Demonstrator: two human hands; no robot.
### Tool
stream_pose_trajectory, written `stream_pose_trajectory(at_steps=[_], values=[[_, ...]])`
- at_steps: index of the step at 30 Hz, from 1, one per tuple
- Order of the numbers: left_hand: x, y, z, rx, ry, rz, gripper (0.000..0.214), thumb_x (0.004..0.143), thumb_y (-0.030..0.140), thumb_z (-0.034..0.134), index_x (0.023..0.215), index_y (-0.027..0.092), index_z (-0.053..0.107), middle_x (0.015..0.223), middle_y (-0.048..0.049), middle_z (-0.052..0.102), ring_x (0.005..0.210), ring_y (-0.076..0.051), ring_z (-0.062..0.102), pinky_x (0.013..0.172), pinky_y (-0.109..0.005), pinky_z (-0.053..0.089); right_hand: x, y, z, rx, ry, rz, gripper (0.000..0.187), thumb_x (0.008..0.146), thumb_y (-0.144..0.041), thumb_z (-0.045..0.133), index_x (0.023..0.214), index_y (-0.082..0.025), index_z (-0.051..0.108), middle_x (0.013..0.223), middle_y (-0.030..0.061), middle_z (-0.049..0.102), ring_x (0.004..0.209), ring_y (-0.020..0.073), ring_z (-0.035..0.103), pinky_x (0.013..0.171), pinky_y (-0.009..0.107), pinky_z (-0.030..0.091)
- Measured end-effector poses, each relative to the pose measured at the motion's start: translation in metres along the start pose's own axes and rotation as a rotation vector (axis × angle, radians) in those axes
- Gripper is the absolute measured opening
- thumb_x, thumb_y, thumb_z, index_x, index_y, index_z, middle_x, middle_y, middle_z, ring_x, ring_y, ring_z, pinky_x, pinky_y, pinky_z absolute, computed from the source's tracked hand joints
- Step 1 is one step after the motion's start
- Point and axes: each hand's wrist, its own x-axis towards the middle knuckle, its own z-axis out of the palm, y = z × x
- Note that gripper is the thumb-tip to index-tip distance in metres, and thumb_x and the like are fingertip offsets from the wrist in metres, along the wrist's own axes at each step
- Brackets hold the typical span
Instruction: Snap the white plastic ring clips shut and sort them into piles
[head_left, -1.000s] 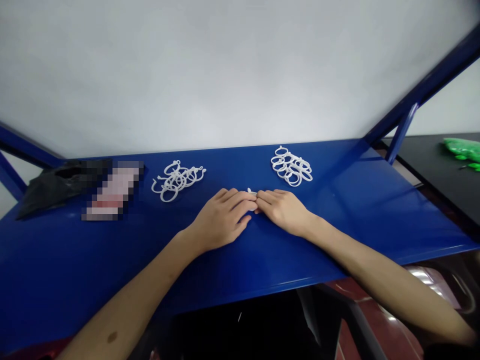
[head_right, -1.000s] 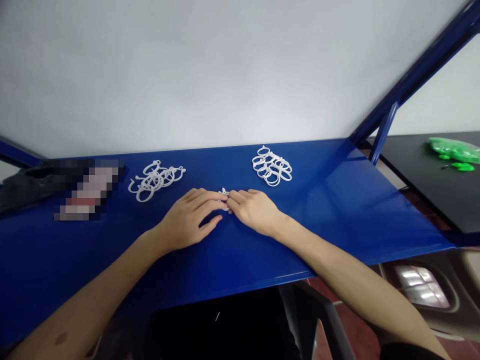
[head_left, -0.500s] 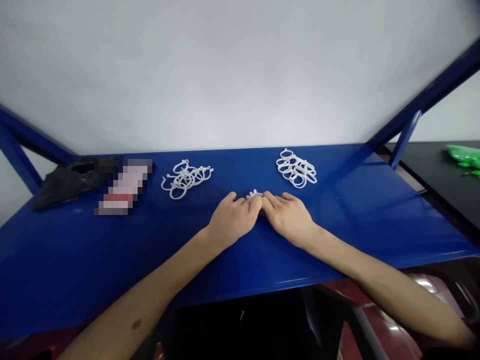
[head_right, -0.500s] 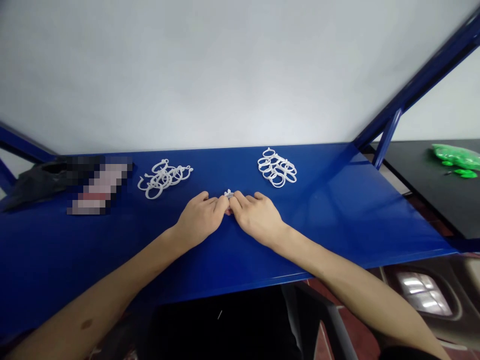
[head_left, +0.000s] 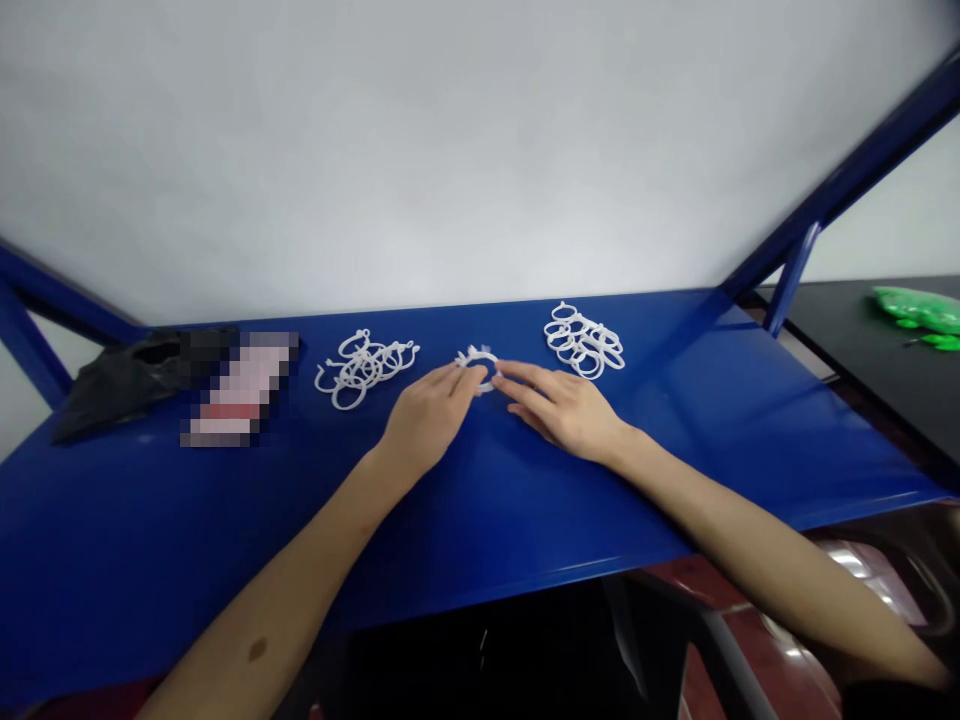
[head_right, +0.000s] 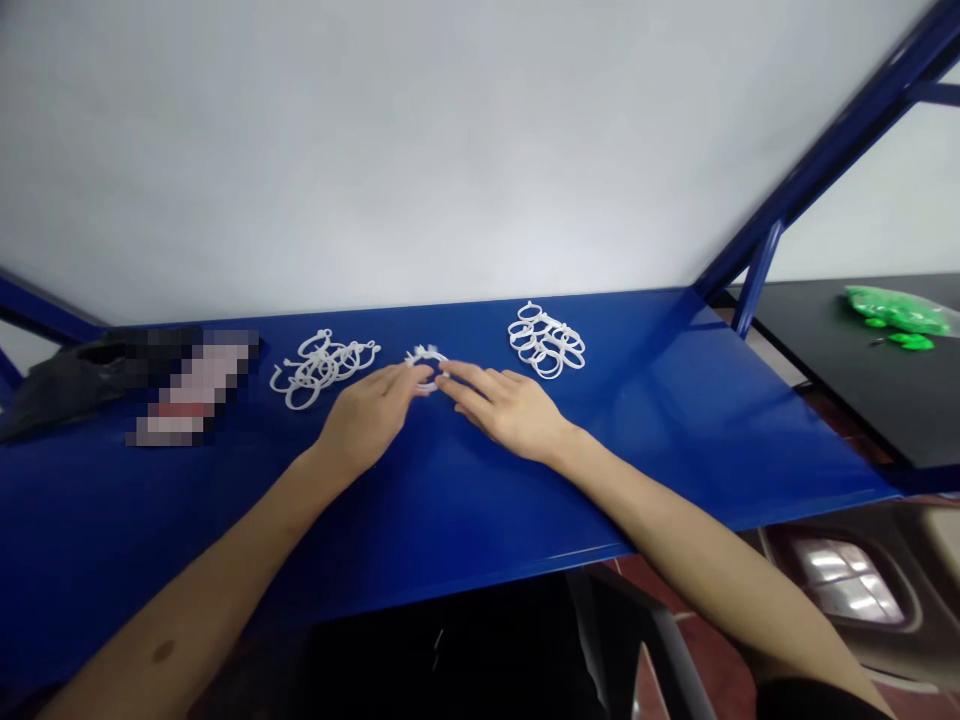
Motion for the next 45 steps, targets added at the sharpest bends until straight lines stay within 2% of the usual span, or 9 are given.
stream_pose_trajectory(at_steps=[7,11,15,23,27,31,34,37,45], values=[[-0.009,-0.051,-0.028,0.221,-0.124,-0.302,0.030,0.093,0.016,0.043,0.105,0.018,0.071,0.104,-0.0168,0.072,0.104,-0.036,0.059,0.086,-0.053,0.049,-0.019,0.056,-0.016,-0.140,0.050,0.400,0.030,0.097,-0.037,0.058,0.113,-0.014,0.069,0.112,0.0169,0.065,0.099,0.0293,0.058,0.086,0.047,0.052],[-0.013,-0.057,-0.031,0.329,-0.253,-0.363,0.034,0.095,0.033,0.043,0.088,0.016,0.072,0.092,-0.0203,0.072,0.095,-0.039,0.061,0.077,-0.055,0.048,-0.037,0.088,-0.023,-0.142,-0.058,0.395,0.026,0.091,-0.033,0.062,0.108,-0.017,0.072,0.107,0.0146,0.065,0.096,0.0292,0.053,0.091,0.049,0.048],[-0.014,-0.055,-0.028,0.415,-0.305,-0.370,0.039,0.095,0.041,0.046,0.078,0.017,0.071,0.083,-0.0184,0.072,0.088,-0.037,0.063,0.073,-0.050,0.049,-0.041,0.097,-0.018,-0.099,-0.075,0.351,0.028,0.092,-0.022,0.056,0.114,-0.021,0.073,0.114,0.0136,0.064,0.100,0.0290,0.050,0.092,0.049,0.047],[-0.018,-0.059,-0.033,0.384,-0.197,-0.421,0.044,0.093,0.053,0.054,0.067,0.021,0.069,0.066,-0.0126,0.066,0.083,-0.035,0.063,0.075,-0.050,0.045,-0.028,0.077,-0.003,-0.068,-0.033,0.333,0.017,0.094,-0.027,0.060,0.092,-0.018,0.075,0.112,0.0154,0.063,0.101,0.0300,0.049,0.089,0.050,0.050],[-0.011,-0.048,-0.040,0.413,-0.124,-0.475,0.045,0.096,0.054,0.048,0.075,0.020,0.069,0.073,-0.0130,0.067,0.085,-0.034,0.062,0.078,-0.051,0.044,-0.019,0.057,-0.002,0.000,0.007,0.269,0.018,0.096,-0.028,0.060,0.092,-0.018,0.074,0.115,0.0145,0.062,0.103,0.0295,0.050,0.091,0.050,0.050],[0.000,-0.025,-0.039,0.238,-0.061,-0.334,0.033,0.100,0.042,0.046,0.088,0.020,0.068,0.085,-0.0107,0.069,0.091,-0.030,0.061,0.084,-0.048,0.048,-0.013,0.037,-0.002,0.116,-0.021,0.191,0.019,0.098,-0.030,0.058,0.099,-0.019,0.073,0.114,0.0130,0.062,0.100,0.0262,0.052,0.088,0.046,0.051],[-0.001,-0.005,-0.024,-0.010,-0.106,-0.114,0.025,0.101,0.032,0.049,0.113,0.019,0.067,0.107,-0.0093,0.070,0.103,-0.026,0.061,0.097,-0.046,0.048,-0.011,0.027,-0.002,0.219,-0.078,0.131,0.022,0.100,-0.032,0.056,0.102,-0.020,0.074,0.114,0.0115,0.061,0.097,0.0227,0.054,0.086,0.040,0.051],[-0.006,0.009,-0.004,-0.141,-0.228,0.000,0.037,0.099,0.025,0.050,0.135,0.018,0.057,0.129,-0.0108,0.064,0.114,-0.027,0.057,0.099,-0.046,0.050,-0.011,0.019,-0.002,0.308,-0.100,0.109,0.024,0.101,-0.033,0.054,0.101,-0.020,0.074,0.113,0.0107,0.062,0.100,0.0215,0.057,0.087,0.038,0.052],[-0.008,0.009,0.010,-0.177,-0.288,0.027,0.039,0.099,0.017,0.047,0.135,0.020,0.061,0.140,-0.0120,0.056,0.126,-0.030,0.047,0.102,-0.051,0.049,-0.009,0.012,-0.006,0.185,-0.026,0.358,0.023,0.098,-0.033,0.058,0.085,-0.017,0.068,0.097,0.0084,0.067,0.090,0.0210,0.061,0.077,0.034,0.049]])
